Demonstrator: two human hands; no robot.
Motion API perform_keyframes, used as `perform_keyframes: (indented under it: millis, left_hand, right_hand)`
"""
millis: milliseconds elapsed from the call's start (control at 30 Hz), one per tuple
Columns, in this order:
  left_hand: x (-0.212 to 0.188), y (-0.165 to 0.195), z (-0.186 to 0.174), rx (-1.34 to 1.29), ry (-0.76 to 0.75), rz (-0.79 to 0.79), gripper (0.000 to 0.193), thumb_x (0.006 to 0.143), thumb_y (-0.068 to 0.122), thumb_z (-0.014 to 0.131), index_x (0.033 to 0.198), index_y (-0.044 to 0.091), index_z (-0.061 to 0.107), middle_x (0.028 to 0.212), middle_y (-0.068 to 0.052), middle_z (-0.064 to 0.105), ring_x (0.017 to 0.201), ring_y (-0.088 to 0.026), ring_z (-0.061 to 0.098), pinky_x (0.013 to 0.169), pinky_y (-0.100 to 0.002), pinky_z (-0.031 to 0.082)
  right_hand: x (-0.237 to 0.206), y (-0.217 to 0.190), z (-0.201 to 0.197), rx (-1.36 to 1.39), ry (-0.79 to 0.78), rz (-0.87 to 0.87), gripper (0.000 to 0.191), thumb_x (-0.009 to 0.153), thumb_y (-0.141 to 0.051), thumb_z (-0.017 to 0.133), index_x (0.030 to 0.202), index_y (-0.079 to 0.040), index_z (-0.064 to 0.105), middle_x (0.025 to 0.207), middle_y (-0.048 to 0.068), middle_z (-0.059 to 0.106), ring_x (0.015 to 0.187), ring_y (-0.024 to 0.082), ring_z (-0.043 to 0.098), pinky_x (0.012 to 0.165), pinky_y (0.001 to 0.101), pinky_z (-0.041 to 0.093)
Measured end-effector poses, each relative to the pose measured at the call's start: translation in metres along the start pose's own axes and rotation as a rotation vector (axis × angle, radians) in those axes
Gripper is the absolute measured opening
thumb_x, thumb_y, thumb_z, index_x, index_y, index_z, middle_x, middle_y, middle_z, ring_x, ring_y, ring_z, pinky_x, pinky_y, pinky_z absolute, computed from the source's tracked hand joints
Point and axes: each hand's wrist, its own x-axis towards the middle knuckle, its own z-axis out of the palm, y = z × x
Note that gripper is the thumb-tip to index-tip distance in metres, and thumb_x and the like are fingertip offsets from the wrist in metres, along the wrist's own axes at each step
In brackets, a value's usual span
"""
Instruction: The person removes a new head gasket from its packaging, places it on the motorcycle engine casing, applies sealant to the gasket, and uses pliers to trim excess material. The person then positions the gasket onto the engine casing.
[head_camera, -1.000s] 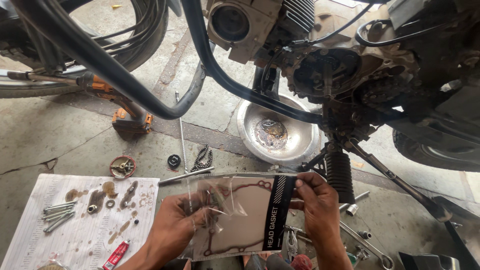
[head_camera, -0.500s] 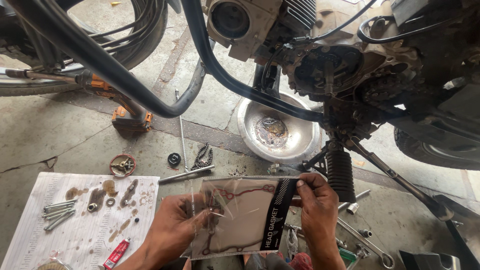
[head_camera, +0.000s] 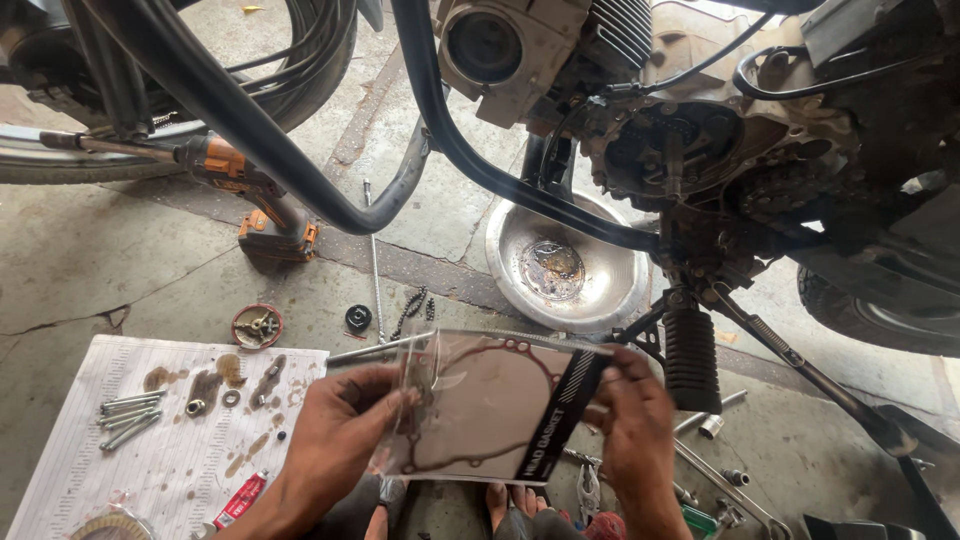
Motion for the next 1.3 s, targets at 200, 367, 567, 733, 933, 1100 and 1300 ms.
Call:
perform_keyframes:
  millis: [200, 367, 567, 733, 933, 1100, 1300]
  left_hand:
    - [0.013, 0.0, -0.007, 0.015, 0.085, -0.011, 0.024, 0.089, 0.003, 0.069, 0.11, -0.006, 0.077, 0.088, -0.015, 0.082, 0.073, -0.016, 0.075, 0.068, -0.031, 0.06]
    - [0.02, 0.002, -0.022, -0.002, 0.068, 0.028, 0.025, 0.089, 0.004, 0.069, 0.11, -0.006, 0.076, 0.09, -0.013, 0.08, 0.074, -0.015, 0.073, 0.069, -0.031, 0.062]
    - [0.022, 0.002, -0.031, 0.009, 0.069, 0.055, 0.025, 0.09, 0.006, 0.069, 0.112, -0.005, 0.076, 0.087, -0.012, 0.078, 0.072, -0.014, 0.069, 0.068, -0.031, 0.06]
    - [0.021, -0.003, -0.03, 0.0, 0.038, 0.048, 0.023, 0.089, 0.007, 0.071, 0.108, -0.005, 0.076, 0.087, -0.011, 0.079, 0.074, -0.015, 0.071, 0.072, -0.032, 0.06]
    - [0.017, -0.022, -0.026, -0.005, -0.141, -0.03, 0.021, 0.085, 0.005, 0.075, 0.102, -0.007, 0.075, 0.091, -0.01, 0.079, 0.084, -0.015, 0.072, 0.079, -0.032, 0.059]
    - [0.017, -0.045, -0.023, 0.01, -0.157, 0.009, 0.024, 0.081, 0.003, 0.077, 0.103, -0.005, 0.073, 0.091, -0.01, 0.078, 0.086, -0.016, 0.073, 0.082, -0.031, 0.059]
    - [0.018, -0.052, -0.024, 0.115, -0.183, -0.045, 0.02, 0.083, 0.005, 0.077, 0.1, -0.005, 0.076, 0.089, -0.01, 0.08, 0.082, -0.014, 0.072, 0.078, -0.028, 0.058]
  right_hand:
    - [-0.003, 0.039, 0.001, -0.032, -0.064, 0.398, 0.016, 0.094, -0.011, 0.058, 0.103, -0.005, 0.071, 0.092, 0.009, 0.075, 0.076, 0.022, 0.075, 0.062, 0.0371, 0.066]
    - [0.001, 0.072, -0.016, -0.051, -0.075, 0.273, 0.014, 0.095, -0.008, 0.062, 0.1, -0.002, 0.074, 0.085, 0.008, 0.075, 0.067, 0.018, 0.069, 0.056, 0.0332, 0.061]
    - [0.009, 0.084, -0.026, 0.03, -0.045, 0.169, 0.014, 0.097, -0.009, 0.062, 0.102, -0.003, 0.074, 0.084, 0.005, 0.073, 0.067, 0.012, 0.065, 0.054, 0.0309, 0.057]
    - [0.009, 0.08, -0.026, 0.113, -0.007, 0.088, 0.014, 0.099, -0.006, 0.059, 0.105, -0.001, 0.071, 0.088, 0.008, 0.074, 0.07, 0.012, 0.068, 0.058, 0.0303, 0.057]
    - [0.013, 0.081, -0.026, 0.281, 0.055, 0.056, 0.017, 0.099, -0.001, 0.055, 0.111, 0.005, 0.065, 0.092, 0.011, 0.073, 0.073, 0.012, 0.069, 0.065, 0.025, 0.058]
    - [0.015, 0.085, -0.027, 0.209, 0.122, 0.002, 0.017, 0.1, 0.0, 0.056, 0.112, 0.005, 0.067, 0.09, 0.01, 0.072, 0.071, 0.011, 0.066, 0.062, 0.0241, 0.055]
    - [0.013, 0.074, -0.02, 0.19, 0.142, -0.026, 0.018, 0.099, 0.0, 0.055, 0.112, 0.005, 0.067, 0.092, 0.01, 0.073, 0.078, 0.012, 0.067, 0.071, 0.0248, 0.055]
